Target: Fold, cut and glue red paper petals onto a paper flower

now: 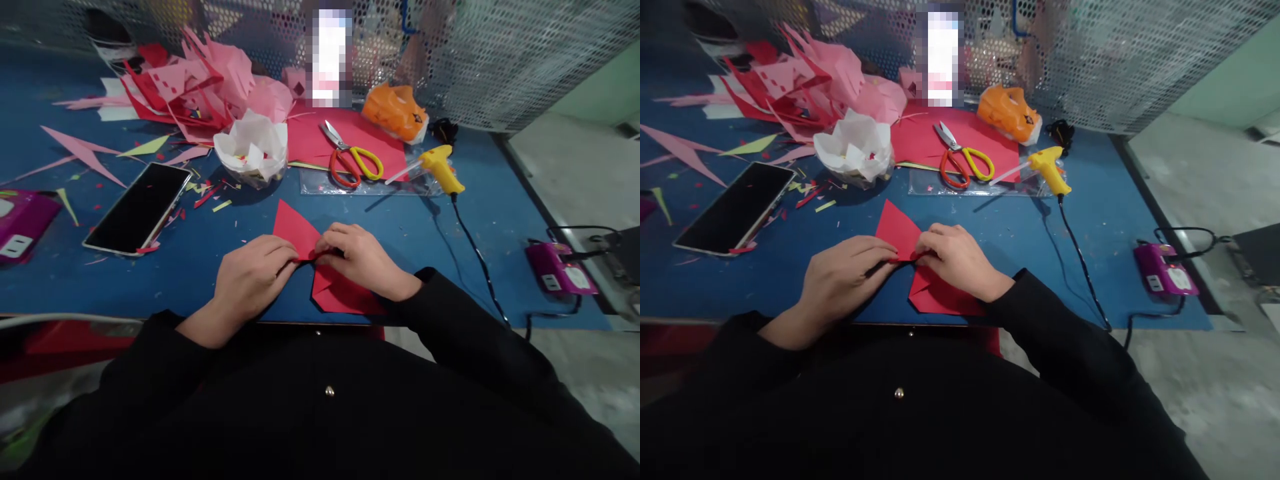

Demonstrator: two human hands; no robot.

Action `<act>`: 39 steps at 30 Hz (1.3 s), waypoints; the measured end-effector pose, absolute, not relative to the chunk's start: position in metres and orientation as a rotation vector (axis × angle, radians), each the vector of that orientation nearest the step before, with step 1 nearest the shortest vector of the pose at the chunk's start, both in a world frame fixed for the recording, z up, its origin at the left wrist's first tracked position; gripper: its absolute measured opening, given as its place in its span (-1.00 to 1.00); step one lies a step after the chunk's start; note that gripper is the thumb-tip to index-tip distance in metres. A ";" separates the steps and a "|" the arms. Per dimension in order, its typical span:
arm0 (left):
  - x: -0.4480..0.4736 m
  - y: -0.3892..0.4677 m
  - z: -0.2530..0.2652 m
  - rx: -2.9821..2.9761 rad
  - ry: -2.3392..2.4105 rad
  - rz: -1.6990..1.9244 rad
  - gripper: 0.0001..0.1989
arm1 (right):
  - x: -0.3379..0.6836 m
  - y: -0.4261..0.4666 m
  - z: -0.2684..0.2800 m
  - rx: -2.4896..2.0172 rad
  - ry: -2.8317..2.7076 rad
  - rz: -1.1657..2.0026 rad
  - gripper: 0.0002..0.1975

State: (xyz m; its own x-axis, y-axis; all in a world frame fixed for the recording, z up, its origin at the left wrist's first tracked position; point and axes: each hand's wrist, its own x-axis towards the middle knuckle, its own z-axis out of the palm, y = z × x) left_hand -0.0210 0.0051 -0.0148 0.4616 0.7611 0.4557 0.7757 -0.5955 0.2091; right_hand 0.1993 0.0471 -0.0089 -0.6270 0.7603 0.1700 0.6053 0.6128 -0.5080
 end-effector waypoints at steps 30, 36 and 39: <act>-0.020 0.010 -0.012 -2.571 -1.770 -0.890 -0.86 | 0.190 0.040 -0.009 -1.297 -2.393 0.552 -0.93; -0.021 0.012 -0.011 -2.590 -1.803 -0.879 -0.87 | 0.189 0.040 -0.006 -1.321 -2.360 0.594 -0.89; -0.020 0.012 -0.011 -2.588 -1.813 -0.867 -0.87 | 0.188 0.040 -0.005 -1.343 -2.350 0.599 -0.88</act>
